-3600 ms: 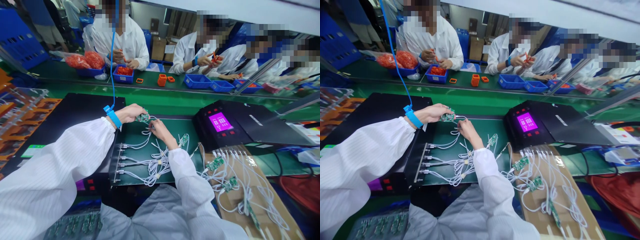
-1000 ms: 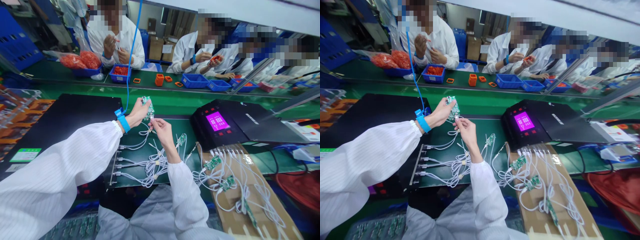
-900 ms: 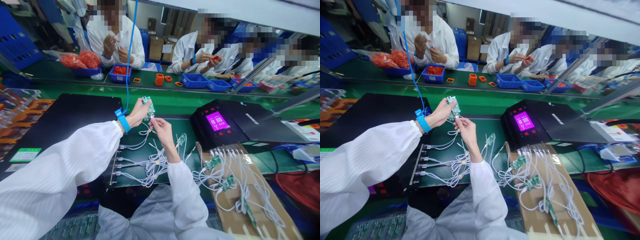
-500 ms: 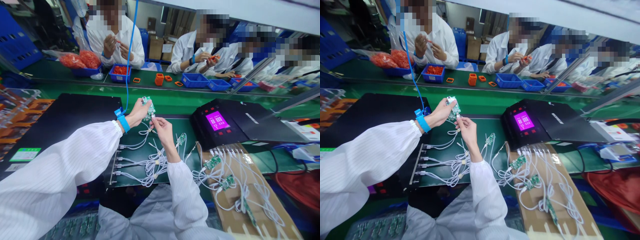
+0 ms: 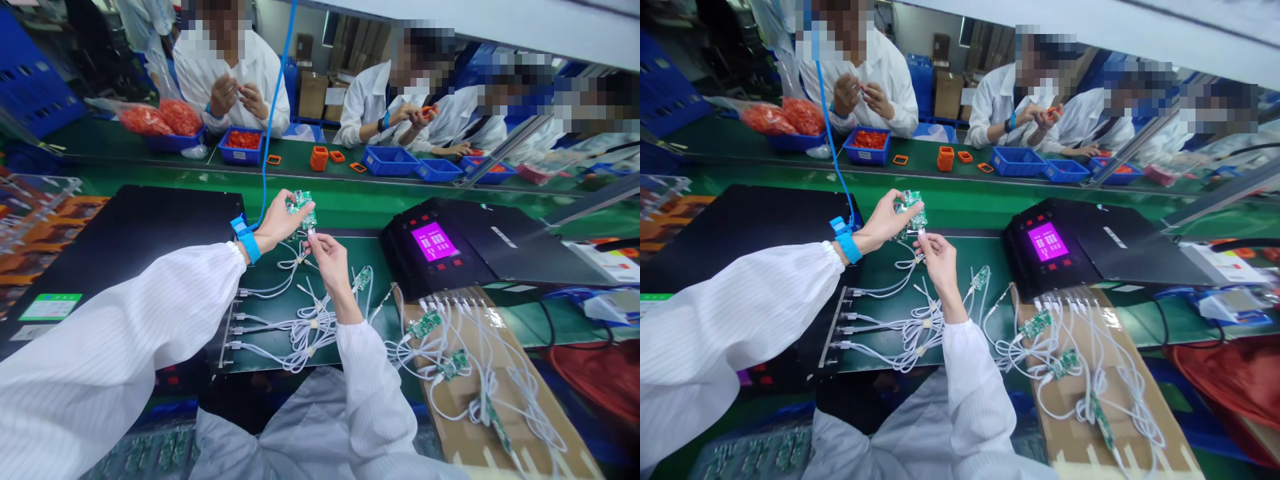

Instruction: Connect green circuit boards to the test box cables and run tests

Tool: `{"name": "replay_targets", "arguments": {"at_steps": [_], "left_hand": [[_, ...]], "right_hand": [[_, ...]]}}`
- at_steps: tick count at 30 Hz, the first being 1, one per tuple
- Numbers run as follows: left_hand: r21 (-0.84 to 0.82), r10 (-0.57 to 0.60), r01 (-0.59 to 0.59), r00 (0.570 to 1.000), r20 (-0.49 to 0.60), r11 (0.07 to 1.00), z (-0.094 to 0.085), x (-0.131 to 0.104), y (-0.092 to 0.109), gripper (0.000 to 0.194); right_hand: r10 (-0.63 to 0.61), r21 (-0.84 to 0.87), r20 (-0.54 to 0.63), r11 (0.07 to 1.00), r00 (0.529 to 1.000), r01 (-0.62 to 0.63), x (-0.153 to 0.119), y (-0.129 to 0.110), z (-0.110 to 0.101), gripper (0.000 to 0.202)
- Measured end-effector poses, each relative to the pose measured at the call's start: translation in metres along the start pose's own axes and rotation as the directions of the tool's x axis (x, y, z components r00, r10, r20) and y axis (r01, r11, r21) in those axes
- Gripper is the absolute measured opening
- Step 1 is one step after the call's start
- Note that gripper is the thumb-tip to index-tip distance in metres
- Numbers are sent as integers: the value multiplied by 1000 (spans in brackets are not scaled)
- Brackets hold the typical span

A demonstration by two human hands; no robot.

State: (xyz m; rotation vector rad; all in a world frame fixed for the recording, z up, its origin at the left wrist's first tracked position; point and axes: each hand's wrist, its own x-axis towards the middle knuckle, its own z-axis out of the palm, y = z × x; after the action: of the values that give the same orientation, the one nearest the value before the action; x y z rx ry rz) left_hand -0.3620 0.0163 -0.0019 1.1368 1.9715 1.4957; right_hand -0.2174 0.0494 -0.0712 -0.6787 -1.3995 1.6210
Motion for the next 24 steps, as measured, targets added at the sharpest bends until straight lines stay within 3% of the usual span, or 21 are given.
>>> {"name": "replay_targets", "arguments": {"at_steps": [5,8,12,14,17,24], "left_hand": [[-58,-185,192,977,105,980,-3,-6,13,36],[-135,-212,229,968,132,964,-3,-6,18,33],[-211,-106,119,992,72,970,-3,-1,15,25],[-172,26,-23,1000,13,985,-2,2,11,23],[-38,204,-205,979,-21,978,-3,5,5,24],[74,221,-222,975,16,972,-8,5,3,30]], "right_hand": [[-20,17,-2,1000,1000,20,-1,1,-5,38],[-25,6,-18,1000,1000,25,0,2,-7,41],[-27,10,-27,1000,999,27,2,2,-10,42],[-28,3,-29,1000,999,28,2,3,-12,42],[-26,-15,-43,1000,999,25,2,6,-13,44],[-52,-20,-76,999,996,51,4,9,-11,44]]}}
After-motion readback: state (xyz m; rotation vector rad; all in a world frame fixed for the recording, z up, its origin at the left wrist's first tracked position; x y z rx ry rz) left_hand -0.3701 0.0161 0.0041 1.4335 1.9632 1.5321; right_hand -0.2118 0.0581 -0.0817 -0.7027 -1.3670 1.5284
